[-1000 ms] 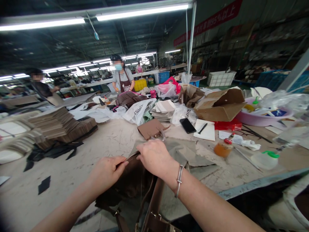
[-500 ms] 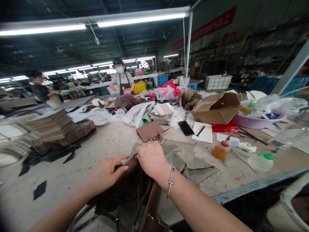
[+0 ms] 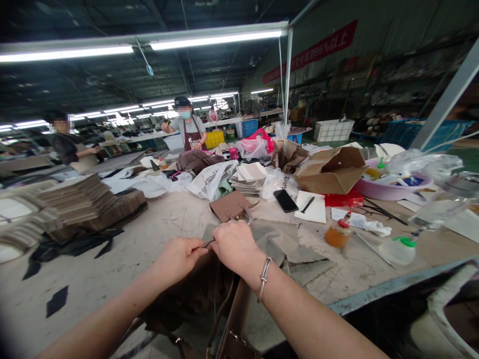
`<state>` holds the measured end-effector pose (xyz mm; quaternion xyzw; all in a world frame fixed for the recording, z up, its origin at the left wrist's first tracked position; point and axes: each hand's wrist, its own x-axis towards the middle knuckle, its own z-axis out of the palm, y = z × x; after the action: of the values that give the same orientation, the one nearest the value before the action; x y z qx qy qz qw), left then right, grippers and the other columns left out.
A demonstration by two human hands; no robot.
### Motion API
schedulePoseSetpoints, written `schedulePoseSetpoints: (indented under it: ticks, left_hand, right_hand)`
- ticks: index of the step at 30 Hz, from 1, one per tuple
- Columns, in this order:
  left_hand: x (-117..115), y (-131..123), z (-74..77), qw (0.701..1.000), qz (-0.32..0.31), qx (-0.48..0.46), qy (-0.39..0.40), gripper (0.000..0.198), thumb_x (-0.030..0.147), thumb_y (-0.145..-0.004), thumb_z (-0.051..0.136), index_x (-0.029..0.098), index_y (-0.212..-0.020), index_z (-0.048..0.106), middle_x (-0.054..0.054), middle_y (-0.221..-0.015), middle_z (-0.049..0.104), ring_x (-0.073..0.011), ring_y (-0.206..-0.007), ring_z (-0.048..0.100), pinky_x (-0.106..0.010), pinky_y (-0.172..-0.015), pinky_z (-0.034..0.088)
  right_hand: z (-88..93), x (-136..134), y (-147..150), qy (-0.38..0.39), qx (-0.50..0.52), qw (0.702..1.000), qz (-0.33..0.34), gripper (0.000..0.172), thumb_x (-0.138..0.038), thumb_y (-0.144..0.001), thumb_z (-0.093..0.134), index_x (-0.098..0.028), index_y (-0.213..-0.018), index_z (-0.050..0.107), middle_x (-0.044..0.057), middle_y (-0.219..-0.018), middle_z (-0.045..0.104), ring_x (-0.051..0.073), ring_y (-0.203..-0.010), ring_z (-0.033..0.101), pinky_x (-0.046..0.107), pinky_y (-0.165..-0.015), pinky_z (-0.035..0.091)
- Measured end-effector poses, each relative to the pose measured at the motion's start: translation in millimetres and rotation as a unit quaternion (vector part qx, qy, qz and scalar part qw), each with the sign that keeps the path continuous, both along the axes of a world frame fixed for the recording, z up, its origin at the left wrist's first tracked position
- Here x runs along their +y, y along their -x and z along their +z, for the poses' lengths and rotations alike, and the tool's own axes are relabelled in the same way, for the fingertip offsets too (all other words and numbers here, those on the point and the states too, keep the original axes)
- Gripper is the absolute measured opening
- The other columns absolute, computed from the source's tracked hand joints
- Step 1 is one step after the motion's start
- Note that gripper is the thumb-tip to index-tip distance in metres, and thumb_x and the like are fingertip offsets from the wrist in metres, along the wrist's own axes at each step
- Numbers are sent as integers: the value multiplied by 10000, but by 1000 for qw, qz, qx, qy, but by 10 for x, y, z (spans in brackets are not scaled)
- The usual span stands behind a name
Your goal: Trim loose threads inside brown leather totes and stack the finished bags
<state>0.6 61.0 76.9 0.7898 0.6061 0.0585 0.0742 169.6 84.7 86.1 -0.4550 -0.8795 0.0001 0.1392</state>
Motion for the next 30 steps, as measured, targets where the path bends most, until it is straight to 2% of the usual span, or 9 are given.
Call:
schedulePoseSetpoints:
  ticks: [5, 10, 14, 16, 18, 21, 24, 27, 30]
  left_hand:
    - [-3, -13, 7, 1000, 21, 3, -21, 258, 292, -847, 438, 183, -716, 632, -49, -691, 671, -182, -649, 610, -256, -561, 350]
    - [29, 19, 19, 999, 13, -46, -11, 258, 300, -825, 479, 209, -1004, 641, -62, -878, 707, -213, -795, 642, -289, -679, 434]
    - [38, 82, 91, 982, -38, -161, 86, 512, 328, -742, 597, 188, -1230, 536, -65, -1094, 666, -194, -910, 632, -278, -792, 459]
    - [44, 88, 129, 970, -75, -186, 139, 479, 360, -730, 610, 176, -1171, 579, -45, -1051, 675, -181, -862, 630, -253, -736, 461]
    - [59, 66, 138, 973, -82, -161, 145, 324, 383, -767, 556, 167, -985, 661, -18, -862, 693, -172, -751, 613, -236, -631, 430]
    - [95, 4, 94, 991, -32, -91, 95, 327, 374, -820, 450, 152, -697, 656, -4, -606, 612, -149, -589, 535, -228, -518, 326]
    - [126, -51, 33, 998, 16, -54, 39, 328, 330, -824, 420, 154, -656, 640, -6, -559, 580, -136, -561, 503, -229, -514, 286]
    - [141, -93, 6, 999, 32, -18, 3, 299, 285, -802, 422, 159, -645, 644, -19, -568, 595, -134, -562, 511, -235, -531, 291]
    - [150, -127, 8, 999, 39, 11, -16, 270, 267, -770, 434, 165, -649, 652, -36, -601, 622, -141, -559, 516, -245, -530, 293]
  right_hand:
    - [97, -60, -318, 137, 193, 971, 44, 487, -515, -828, 554, -207, -1205, 575, 22, -840, 654, 148, -714, 592, 238, -633, 420]
    - [-19, -382, -610, 58, 293, 953, -47, 475, -411, -843, 567, -226, -1276, 502, 69, -1097, 574, 180, -906, 571, 313, -822, 466]
    - [-290, -774, -610, 65, 291, 953, -59, 623, -380, -811, 599, -257, -1375, 363, 91, -1347, 379, 235, -1213, 418, 375, -1009, 389]
    - [-385, -927, -569, 86, 287, 951, -76, 711, -369, -798, 601, -268, -1418, 270, 92, -1427, 264, 255, -1295, 324, 397, -1042, 359]
    - [-423, -1031, -537, 112, 289, 946, -97, 795, -355, -793, 593, -278, -1450, 152, 95, -1476, 159, 268, -1334, 261, 422, -1052, 344]
    - [-416, -1130, -519, 148, 286, 940, -113, 912, -377, -798, 577, -271, -1460, -42, 115, -1511, 34, 287, -1370, 160, 478, -1051, 320]
    - [-432, -1233, -480, 182, 258, 943, -106, 1036, -421, -764, 609, -234, -1444, -149, 145, -1511, -99, 322, -1375, 98, 504, -1028, 332]
    - [-503, -1347, -377, 206, 216, 950, -95, 1155, -408, -674, 683, -190, -1447, -147, 170, -1484, -201, 385, -1357, 97, 513, -1000, 360]
    - [-524, -1438, -278, 208, 197, 954, -85, 1107, -359, -701, 640, -159, -1444, -156, 204, -1491, -131, 392, -1326, 224, 493, -965, 406]
